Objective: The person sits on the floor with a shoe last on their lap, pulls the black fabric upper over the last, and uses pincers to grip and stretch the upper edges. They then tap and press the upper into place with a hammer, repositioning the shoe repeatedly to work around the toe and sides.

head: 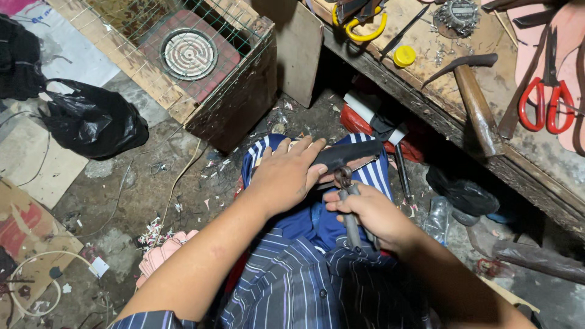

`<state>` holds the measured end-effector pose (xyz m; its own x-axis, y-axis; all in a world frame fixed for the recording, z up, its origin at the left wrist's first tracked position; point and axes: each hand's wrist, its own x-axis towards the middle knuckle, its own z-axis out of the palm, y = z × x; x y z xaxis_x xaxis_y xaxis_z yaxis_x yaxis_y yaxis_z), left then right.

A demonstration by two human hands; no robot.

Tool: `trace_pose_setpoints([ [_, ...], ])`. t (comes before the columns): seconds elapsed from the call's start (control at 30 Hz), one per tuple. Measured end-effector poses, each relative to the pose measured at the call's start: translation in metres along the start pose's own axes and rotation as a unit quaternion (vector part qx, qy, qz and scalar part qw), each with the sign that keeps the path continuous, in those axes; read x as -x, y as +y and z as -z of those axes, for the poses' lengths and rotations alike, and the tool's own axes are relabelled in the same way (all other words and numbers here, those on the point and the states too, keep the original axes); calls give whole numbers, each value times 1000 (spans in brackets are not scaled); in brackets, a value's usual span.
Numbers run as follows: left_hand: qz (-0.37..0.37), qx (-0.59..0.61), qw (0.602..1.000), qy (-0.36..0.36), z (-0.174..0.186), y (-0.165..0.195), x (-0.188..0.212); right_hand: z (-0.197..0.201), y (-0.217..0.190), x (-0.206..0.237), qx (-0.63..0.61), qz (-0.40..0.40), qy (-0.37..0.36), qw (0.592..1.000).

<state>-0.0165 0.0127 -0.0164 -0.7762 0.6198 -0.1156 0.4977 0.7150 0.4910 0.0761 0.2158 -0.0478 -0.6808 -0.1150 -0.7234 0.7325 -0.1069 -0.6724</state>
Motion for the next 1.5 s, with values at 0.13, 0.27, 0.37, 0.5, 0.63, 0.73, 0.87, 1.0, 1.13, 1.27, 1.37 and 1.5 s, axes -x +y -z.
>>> trace_pose_setpoints([
  [0.13, -30, -62, 996, 48, -9, 6, 7, 13, -27, 17, -41, -16, -8, 999],
  [0.27, -46, -87, 992, 74, -13, 8, 19, 37, -80, 63, 35, 162, 110, 980],
  [0.37, -20, -34, 999, 34, -8, 0, 12, 45, -90, 78, 182, 203, 165, 948],
  [0.5, -3, 11, 1000, -10, -3, -5, -2, 40, -52, 54, 455, 118, 82, 879],
  [0.63, 1, 14, 1000, -13, -4, -3, -5, 36, -9, 25, 118, 51, -28, 991],
  [0.73, -5, 4, 1000, -8, -5, 1, -5, 31, -5, 14, 96, 6, -12, 995],
  [0.87, -22, -55, 998, 21, -9, 11, -1, 22, -25, 11, 92, 28, -29, 995],
  [1.0, -48, -127, 989, 64, -13, 19, 12, 26, -35, 26, 293, 118, -20, 949],
  [1.13, -38, -42, 998, 37, -13, 8, 9, 28, -18, 23, 511, 295, 111, 800],
  [1.27, -26, -23, 998, 55, -11, 5, -2, 28, -1, -5, 560, 413, 194, 692],
  [1.37, 33, 24, 999, 5, -6, 9, -10, 27, 0, -17, 560, 402, 206, 695],
  [1.5, 61, 39, 997, -13, 0, 15, -26, 23, -16, -10, 557, 387, 183, 712],
])
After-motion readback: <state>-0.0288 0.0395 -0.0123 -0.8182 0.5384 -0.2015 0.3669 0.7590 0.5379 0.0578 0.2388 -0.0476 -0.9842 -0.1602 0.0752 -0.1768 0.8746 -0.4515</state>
